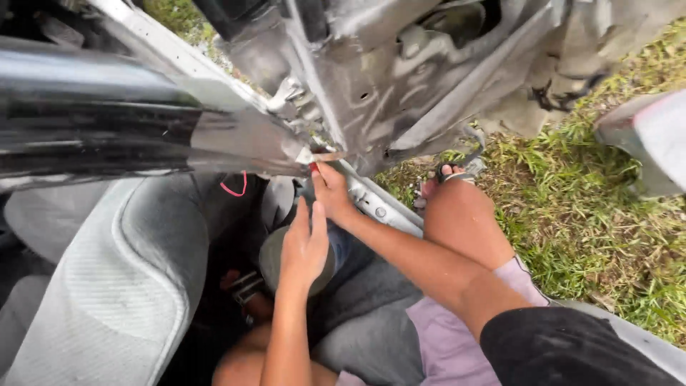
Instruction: Sanding the metal frame of a car door using sandpaper and water to prepare the surface.
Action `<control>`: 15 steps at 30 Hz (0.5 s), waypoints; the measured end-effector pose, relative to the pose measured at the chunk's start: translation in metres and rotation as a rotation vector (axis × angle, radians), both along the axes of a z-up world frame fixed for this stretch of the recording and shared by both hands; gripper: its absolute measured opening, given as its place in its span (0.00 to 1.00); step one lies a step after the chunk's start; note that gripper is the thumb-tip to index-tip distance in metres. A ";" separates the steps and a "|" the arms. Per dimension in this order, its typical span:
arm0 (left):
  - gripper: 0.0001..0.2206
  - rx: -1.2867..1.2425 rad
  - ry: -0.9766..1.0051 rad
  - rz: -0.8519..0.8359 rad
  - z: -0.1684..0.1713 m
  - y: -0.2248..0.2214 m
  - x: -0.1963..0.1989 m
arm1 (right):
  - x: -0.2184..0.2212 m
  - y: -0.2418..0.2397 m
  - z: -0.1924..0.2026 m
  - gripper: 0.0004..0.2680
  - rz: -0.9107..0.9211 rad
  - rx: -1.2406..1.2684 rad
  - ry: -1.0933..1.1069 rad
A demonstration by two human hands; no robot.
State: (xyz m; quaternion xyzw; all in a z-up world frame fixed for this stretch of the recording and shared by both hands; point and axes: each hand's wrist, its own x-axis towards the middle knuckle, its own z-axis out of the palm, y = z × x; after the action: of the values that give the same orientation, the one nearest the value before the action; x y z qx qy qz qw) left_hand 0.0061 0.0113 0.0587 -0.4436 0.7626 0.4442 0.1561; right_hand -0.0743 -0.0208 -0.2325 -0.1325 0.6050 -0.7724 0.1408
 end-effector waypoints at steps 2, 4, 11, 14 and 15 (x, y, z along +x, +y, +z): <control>0.39 -0.016 0.007 0.023 -0.015 0.003 -0.001 | -0.006 0.002 -0.007 0.11 -0.024 0.056 0.005; 0.39 -0.048 -0.022 0.067 -0.010 -0.009 -0.010 | -0.020 -0.022 -0.018 0.12 -0.027 0.093 -0.026; 0.37 -0.030 0.011 -0.005 -0.009 -0.001 -0.003 | -0.022 -0.002 0.006 0.09 -0.093 0.066 0.075; 0.37 -0.029 -0.028 0.002 -0.014 0.003 0.008 | -0.012 0.009 0.042 0.12 -0.040 0.232 -0.283; 0.36 -0.035 -0.027 0.006 -0.014 0.000 0.003 | -0.023 0.003 0.046 0.23 0.029 0.308 -0.483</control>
State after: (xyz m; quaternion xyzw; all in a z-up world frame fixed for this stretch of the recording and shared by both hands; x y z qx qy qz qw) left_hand 0.0091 0.0117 0.0447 -0.4542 0.7669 0.4252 0.1571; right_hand -0.0974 -0.0183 -0.1862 0.0697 0.6620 -0.6787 0.3103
